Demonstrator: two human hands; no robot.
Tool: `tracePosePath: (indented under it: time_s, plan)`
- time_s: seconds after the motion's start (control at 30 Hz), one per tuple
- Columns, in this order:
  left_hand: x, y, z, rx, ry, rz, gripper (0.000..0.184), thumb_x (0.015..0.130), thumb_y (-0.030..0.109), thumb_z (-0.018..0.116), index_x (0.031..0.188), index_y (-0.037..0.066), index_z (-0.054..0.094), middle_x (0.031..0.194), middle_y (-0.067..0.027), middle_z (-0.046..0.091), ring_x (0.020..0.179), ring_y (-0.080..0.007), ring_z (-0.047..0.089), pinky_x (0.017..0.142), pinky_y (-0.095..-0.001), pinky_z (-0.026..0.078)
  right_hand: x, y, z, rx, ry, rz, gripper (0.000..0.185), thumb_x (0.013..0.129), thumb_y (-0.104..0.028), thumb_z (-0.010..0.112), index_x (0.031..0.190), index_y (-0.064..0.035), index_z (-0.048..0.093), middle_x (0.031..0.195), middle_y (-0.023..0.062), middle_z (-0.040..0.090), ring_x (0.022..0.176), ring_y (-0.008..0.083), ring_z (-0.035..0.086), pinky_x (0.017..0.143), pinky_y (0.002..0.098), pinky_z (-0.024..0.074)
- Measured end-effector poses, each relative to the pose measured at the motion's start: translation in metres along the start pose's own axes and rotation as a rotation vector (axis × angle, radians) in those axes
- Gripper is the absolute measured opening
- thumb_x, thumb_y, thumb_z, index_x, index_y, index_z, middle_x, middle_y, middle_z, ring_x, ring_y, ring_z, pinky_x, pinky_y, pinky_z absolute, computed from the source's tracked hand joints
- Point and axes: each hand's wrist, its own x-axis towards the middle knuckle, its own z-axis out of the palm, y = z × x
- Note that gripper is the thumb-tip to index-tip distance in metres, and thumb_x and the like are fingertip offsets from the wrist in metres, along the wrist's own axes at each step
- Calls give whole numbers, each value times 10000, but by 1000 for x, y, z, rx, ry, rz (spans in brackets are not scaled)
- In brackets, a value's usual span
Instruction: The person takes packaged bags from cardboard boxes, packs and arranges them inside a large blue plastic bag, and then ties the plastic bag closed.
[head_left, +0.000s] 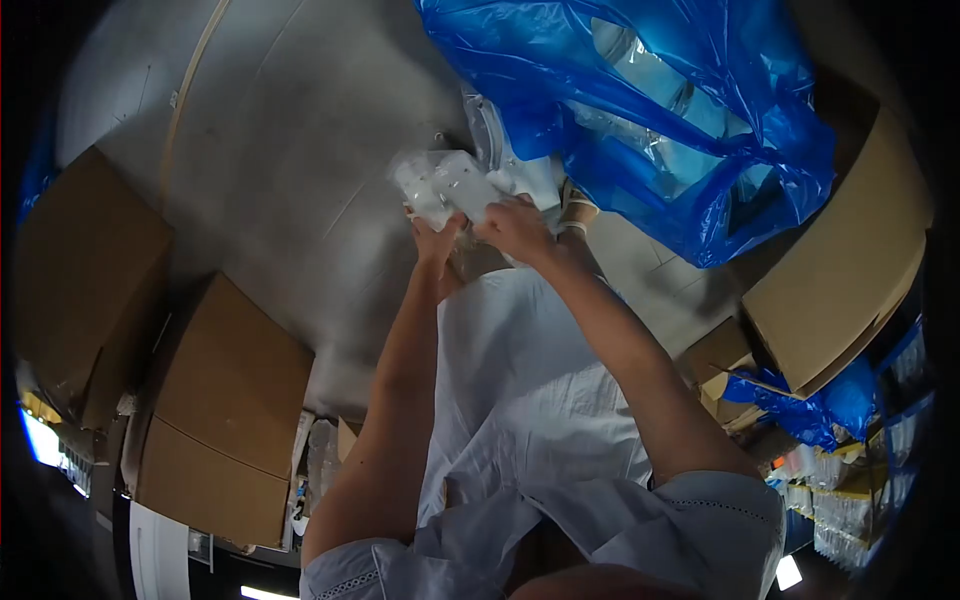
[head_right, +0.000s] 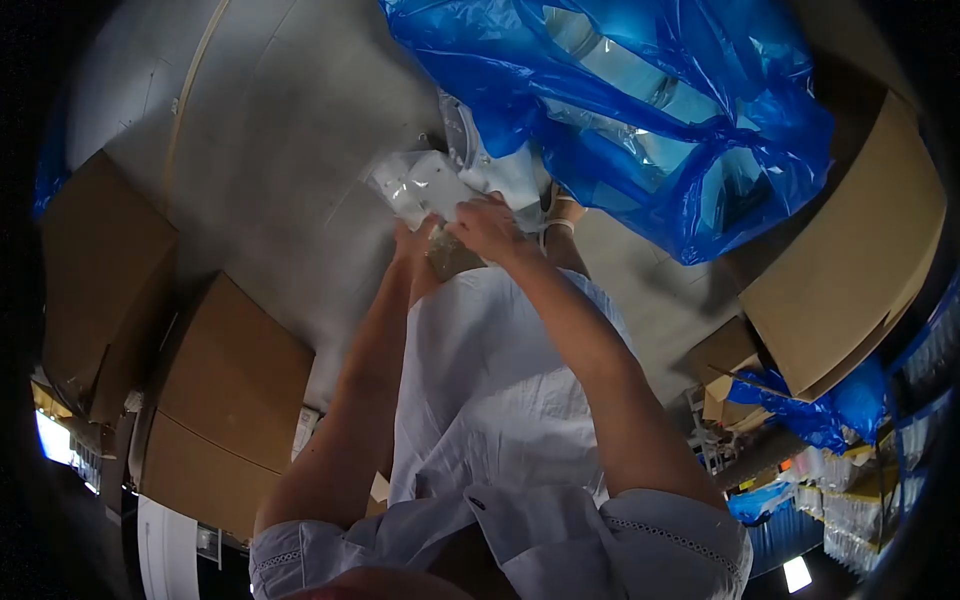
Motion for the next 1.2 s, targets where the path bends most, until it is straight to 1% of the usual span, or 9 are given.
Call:
tracePosePath:
  time_s: [0.23, 0.37, 0.47, 0.63, 0.77, 0.9, 1.03, 1.13, 1.2]
  plan:
    - [-53, 138, -26, -540, -360, -685, 809, 726, 630, 479, 1252, 30, 347, 1185, -168, 436, 1087, -281, 447, 889, -357, 380, -38, -89, -115, 516, 99, 38, 306, 729, -101, 600, 518, -59, 383, 487, 67, 434, 486, 205, 446, 452, 324, 351]
    - [-108, 111, -9, -1100, -702, -381, 672, 756, 429, 577, 1251, 34, 350, 1181, -108, 488, 1046, -253, 492, 860, -366, 430, -76, -155, -179, 1674, -59, 618, 398, 797, -123, 546, 474, -67, 321, 448, -3, 353, 485, 84, 391, 482, 267, 335]
    - [-150, 129, -4, -1287, -729, -431, 618, 737, 377, 610, 1215, 46, 400, 1159, -112, 502, 976, -243, 537, 824, -350, 461, -104, -160, -197, 2435, 17, 463, 297, 807, -194, 551, 587, -65, 400, 570, 26, 466, 589, 111, 470, 619, 279, 394]
    - [-154, 214, -26, -1148, -662, -321, 573, 687, 186, 683, 1197, 85, 442, 1096, -120, 525, 904, -228, 571, 762, -324, 497, -134, -109, -242, 1425, -63, 654, 677, 737, -455, 614, 1149, -4, 322, 1015, 112, 493, 942, 212, 499, 895, 399, 356]
    - [-163, 250, -9, -326, -518, -233, 494, 724, 209, 656, 1160, 55, 480, 1178, -146, 462, 998, -207, 514, 776, -324, 476, -145, -104, -218, 1260, -43, 752, 795, 730, -170, 658, 1316, 29, 158, 1199, 155, 440, 1102, 247, 442, 940, 361, 347]
    - [-123, 295, 50, 734, -41, 961, 586, 748, 313, 615, 1212, 14, 418, 1272, -166, 379, 1196, -300, 348, 959, -424, 311, -161, -105, -219, 1678, 139, 1059, 657, 734, 26, 569, 1305, 5, 244, 1179, 120, 458, 1066, 209, 465, 900, 323, 383]
    - [-79, 343, 139, 1280, 88, 1483, 498, 675, 273, 644, 1093, 37, 511, 1119, -175, 512, 1046, -320, 477, 905, -405, 362, -178, -94, -206, 1516, 28, 1079, 614, 740, 13, 570, 1286, 7, 289, 1143, 102, 480, 1008, 175, 484, 847, 288, 409]
    - [-75, 373, 136, 1098, -393, 968, 338, 680, 231, 626, 979, 78, 577, 854, -144, 608, 763, -305, 579, 737, -376, 462, -160, -93, -205, 1484, 120, 1008, 583, 751, -6, 574, 1274, 13, 315, 1103, 88, 506, 962, 154, 496, 781, 263, 430]
    - [-87, 398, 91, 599, -214, 1010, 208, 728, 250, 626, 842, 77, 627, 626, -81, 591, 542, -254, 561, 530, -305, 451, -142, -78, -205, 1455, 106, 1080, 582, 747, -23, 577, 1274, -8, 330, 1051, 68, 523, 886, 139, 506, 745, 259, 426]
